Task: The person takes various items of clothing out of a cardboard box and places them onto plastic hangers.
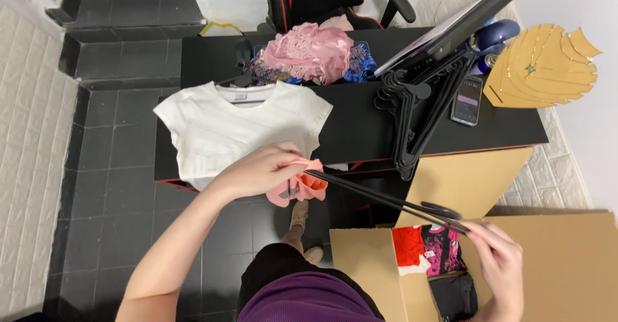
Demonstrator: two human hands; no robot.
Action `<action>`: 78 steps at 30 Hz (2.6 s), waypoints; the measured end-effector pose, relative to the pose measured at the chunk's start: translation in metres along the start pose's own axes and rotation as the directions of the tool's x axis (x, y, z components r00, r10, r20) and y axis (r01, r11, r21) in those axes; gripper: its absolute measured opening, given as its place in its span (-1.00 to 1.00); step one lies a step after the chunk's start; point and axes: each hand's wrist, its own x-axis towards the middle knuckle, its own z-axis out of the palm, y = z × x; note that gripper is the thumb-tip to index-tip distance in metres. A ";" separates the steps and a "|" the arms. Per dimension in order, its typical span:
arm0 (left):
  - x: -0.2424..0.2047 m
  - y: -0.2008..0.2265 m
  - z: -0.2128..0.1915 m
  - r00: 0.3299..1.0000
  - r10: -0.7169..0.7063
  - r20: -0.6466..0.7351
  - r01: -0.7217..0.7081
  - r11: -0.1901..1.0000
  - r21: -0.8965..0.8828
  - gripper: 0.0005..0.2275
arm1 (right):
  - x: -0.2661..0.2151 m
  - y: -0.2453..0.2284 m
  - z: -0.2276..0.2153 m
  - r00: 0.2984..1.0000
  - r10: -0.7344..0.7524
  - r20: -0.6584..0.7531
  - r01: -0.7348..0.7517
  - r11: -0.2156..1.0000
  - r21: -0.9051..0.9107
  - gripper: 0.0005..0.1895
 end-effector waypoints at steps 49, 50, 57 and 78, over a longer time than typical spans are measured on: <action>-0.017 0.057 0.034 0.764 0.497 -0.411 -0.285 0.832 0.476 -0.75 | 0.047 -0.080 0.258 0.963 0.243 0.112 -0.261 0.946 0.190 -0.58; -0.022 0.059 0.029 0.764 0.499 -0.410 -0.286 0.831 0.478 -0.75 | 0.053 -0.073 0.260 0.964 0.243 0.110 -0.261 0.946 0.191 -0.58; -0.044 0.029 0.002 0.904 0.293 -0.311 -0.105 0.858 0.503 -0.81 | 0.066 -0.002 0.202 0.802 0.504 0.320 -0.511 0.301 0.806 -0.50; -0.025 -0.026 0.034 0.953 0.229 -0.197 -0.118 0.883 0.455 -0.82 | 0.074 -0.081 0.144 0.896 -0.038 -0.442 0.029 0.999 -0.027 -0.82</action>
